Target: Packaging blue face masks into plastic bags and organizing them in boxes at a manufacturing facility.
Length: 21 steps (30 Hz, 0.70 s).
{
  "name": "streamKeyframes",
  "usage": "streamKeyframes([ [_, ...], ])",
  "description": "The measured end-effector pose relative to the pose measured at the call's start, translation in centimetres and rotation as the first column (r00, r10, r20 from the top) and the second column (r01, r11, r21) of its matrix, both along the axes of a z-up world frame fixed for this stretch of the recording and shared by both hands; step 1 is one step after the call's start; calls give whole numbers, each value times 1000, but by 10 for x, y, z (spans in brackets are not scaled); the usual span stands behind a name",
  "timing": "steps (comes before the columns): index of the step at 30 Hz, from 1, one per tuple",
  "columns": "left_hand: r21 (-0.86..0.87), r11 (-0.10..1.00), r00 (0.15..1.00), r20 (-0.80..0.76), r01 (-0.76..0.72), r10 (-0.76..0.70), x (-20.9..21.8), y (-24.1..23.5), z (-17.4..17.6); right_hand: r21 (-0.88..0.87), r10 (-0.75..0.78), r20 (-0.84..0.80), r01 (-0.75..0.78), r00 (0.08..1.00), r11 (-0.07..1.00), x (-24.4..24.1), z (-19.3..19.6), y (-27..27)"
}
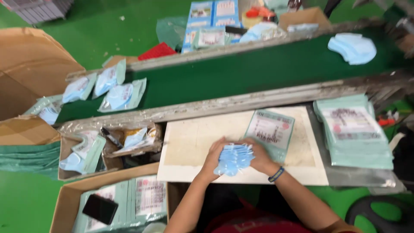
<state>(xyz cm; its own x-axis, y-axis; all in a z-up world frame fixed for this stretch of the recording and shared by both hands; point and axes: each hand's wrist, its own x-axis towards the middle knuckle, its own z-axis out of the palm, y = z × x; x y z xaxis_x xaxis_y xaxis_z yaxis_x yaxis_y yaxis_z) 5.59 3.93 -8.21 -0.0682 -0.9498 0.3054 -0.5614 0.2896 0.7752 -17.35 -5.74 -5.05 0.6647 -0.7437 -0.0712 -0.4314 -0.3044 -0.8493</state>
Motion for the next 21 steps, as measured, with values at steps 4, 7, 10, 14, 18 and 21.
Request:
streamKeyframes([
  [4,-85,996,998,54,-39,43,-9,10,52,-338,136,114,-90,984,937,-5,31,9],
  [7,-6,996,986,139,-87,87,-7,2,33,-214,188,43,-174,981,961,-11,27,-4],
  [10,-1,993,992,42,-120,120,0,-14,-12,-67,162,39,-159,986,985,-11,-7,-9],
  [14,-36,995,979,-184,-96,88,-10,2,1,166,64,254,-109,965,980,-4,47,20],
  [18,-21,991,989,-66,-131,129,-17,10,23,97,142,399,-196,906,976,-13,10,23],
  [21,-140,988,996,-64,-72,64,-21,12,10,-186,78,43,-68,996,980,-22,-37,18],
])
